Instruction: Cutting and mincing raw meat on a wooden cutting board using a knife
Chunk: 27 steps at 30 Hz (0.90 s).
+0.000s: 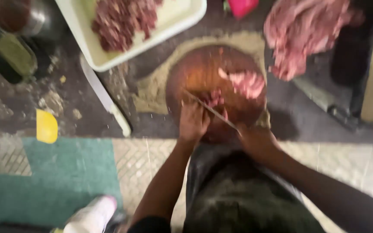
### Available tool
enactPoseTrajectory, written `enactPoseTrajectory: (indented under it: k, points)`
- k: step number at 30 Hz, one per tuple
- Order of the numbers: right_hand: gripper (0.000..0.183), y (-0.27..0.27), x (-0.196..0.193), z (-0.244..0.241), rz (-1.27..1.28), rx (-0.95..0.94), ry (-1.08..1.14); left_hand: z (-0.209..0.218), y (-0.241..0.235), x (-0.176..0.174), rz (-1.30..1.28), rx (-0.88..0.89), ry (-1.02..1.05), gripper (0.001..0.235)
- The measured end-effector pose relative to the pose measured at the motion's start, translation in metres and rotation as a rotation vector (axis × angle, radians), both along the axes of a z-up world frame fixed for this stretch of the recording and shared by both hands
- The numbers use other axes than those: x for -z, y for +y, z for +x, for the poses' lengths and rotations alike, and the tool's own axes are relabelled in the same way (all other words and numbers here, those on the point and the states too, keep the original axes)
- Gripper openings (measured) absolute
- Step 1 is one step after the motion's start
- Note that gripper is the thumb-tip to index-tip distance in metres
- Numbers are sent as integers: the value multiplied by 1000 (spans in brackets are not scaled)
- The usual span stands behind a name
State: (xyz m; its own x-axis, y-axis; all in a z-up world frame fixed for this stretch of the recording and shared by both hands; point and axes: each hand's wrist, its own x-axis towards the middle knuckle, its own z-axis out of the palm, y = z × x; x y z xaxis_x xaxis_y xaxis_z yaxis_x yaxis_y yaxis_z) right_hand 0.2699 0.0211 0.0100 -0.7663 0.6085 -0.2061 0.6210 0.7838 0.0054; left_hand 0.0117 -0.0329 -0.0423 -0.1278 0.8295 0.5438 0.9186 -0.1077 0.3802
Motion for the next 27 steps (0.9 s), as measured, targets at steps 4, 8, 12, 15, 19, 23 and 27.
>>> enactPoseTrajectory:
  k: [4, 8, 12, 15, 19, 23, 27]
  points:
    - [30, 30, -54, -54, -120, 40, 221, -9, 14, -25, 73, 111, 182, 12]
    - [35, 5, -48, 5, -728, 422, -375, 1, 0, -14, -44, -32, 2, 17]
    - [41, 11, -77, 35, -835, 536, -561, 0, 11, -26, 29, -64, -49, 17]
    - [53, 39, -122, -25, -827, 561, -647, -7, 9, -70, 79, -60, -17, 26]
    - [21, -2, -18, -7, -134, -61, -44, -3, 2, -51, -21, -21, -55, 12]
    - [47, 6, 4, -41, -76, -97, 126, -6, 1, -25, 51, -53, 55, 13]
    - [39, -13, 1, 19, -154, -91, 207, -5, 7, -49, 10, -90, 27, 13]
